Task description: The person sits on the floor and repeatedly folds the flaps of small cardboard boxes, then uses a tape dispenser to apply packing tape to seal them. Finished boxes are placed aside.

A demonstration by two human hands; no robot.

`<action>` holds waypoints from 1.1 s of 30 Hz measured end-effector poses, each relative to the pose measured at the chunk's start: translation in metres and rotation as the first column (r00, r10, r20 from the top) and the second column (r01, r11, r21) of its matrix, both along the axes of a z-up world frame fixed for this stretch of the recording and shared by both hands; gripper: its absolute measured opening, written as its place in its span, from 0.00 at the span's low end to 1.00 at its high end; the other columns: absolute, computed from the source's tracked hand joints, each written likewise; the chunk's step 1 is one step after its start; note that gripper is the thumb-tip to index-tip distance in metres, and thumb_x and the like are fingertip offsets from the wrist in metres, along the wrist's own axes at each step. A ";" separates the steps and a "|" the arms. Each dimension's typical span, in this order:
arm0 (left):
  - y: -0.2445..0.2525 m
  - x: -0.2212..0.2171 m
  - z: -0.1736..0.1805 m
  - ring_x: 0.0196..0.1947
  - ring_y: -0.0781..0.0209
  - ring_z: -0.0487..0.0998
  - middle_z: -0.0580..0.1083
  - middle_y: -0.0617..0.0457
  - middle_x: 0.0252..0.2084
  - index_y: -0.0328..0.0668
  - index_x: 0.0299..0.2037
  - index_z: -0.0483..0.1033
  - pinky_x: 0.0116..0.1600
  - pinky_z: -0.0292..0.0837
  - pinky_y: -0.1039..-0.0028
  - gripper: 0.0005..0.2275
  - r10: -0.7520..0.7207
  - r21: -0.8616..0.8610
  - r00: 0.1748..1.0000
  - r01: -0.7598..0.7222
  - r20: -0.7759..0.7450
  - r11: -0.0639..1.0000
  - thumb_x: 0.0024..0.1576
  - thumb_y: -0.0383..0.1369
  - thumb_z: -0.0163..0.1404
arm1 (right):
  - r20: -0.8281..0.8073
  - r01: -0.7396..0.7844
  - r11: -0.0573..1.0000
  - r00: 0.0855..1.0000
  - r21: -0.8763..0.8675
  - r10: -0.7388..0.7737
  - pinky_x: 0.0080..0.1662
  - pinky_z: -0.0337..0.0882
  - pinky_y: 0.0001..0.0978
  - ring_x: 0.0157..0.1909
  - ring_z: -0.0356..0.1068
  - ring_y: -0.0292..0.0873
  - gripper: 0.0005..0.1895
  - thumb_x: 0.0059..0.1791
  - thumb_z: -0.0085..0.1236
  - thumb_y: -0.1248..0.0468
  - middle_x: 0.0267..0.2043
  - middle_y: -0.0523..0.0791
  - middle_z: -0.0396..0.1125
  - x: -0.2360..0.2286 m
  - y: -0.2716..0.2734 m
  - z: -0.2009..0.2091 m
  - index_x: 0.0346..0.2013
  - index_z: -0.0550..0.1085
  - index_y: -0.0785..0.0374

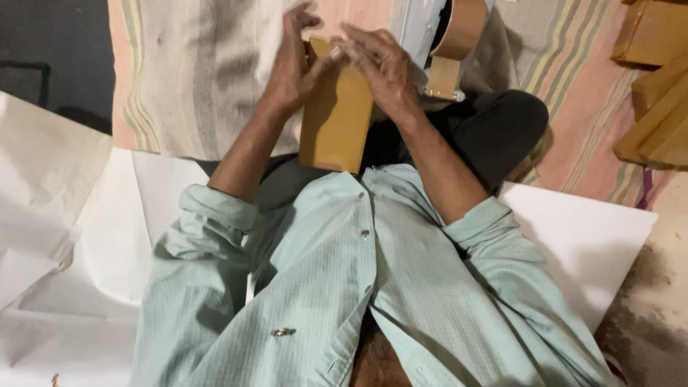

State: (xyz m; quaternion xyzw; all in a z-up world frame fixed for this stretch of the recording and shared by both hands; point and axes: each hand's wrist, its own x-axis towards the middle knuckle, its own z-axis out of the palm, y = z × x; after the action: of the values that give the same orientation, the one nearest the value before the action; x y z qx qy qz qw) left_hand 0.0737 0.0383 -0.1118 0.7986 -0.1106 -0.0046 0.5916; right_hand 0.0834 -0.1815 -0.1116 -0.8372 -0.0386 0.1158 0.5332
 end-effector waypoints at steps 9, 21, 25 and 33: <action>0.037 -0.007 -0.027 0.75 0.37 0.57 0.51 0.38 0.75 0.46 0.78 0.46 0.75 0.60 0.42 0.30 0.519 0.364 0.840 -0.539 0.160 0.760 0.73 0.44 0.50 | 0.363 0.413 0.719 0.902 -0.559 -0.235 0.52 0.68 0.41 0.49 0.64 0.46 0.12 0.53 0.56 0.56 0.43 0.45 0.66 0.029 0.043 -0.037 0.42 0.78 0.60; 0.045 0.071 -0.049 0.61 0.45 0.77 0.69 0.40 0.63 0.40 0.61 0.72 0.66 0.78 0.54 0.18 0.351 -0.134 0.936 -0.352 -0.034 0.926 0.62 0.33 0.59 | 0.262 0.201 0.752 0.964 -0.627 -0.040 0.56 0.69 0.45 0.54 0.64 0.50 0.32 0.61 0.45 0.61 0.58 0.55 0.60 0.028 0.022 -0.026 0.78 0.49 0.66; 0.039 0.107 -0.052 0.56 0.52 0.79 0.78 0.44 0.54 0.30 0.58 0.74 0.62 0.77 0.57 0.14 0.174 -0.256 0.984 -0.163 0.021 0.953 0.66 0.29 0.56 | 0.589 0.333 0.678 0.787 -0.655 0.183 0.70 0.56 0.58 0.71 0.49 0.62 0.43 0.57 0.49 0.47 0.71 0.62 0.47 0.033 0.028 -0.026 0.77 0.44 0.66; 0.025 0.068 -0.051 0.56 0.49 0.78 0.72 0.39 0.61 0.38 0.70 0.60 0.57 0.78 0.61 0.25 0.424 0.162 0.905 -0.424 0.039 0.891 0.69 0.44 0.52 | 0.554 0.238 0.700 0.789 -0.673 0.264 0.74 0.48 0.62 0.77 0.40 0.65 0.42 0.59 0.49 0.38 0.74 0.57 0.47 0.050 0.022 -0.045 0.74 0.53 0.68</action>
State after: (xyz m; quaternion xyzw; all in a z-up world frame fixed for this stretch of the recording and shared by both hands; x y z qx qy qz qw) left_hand 0.1421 0.0636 -0.1629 0.8501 0.0662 0.1161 0.5094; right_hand 0.1339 -0.1597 -0.1561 -0.9662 -0.1676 -0.1527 0.1226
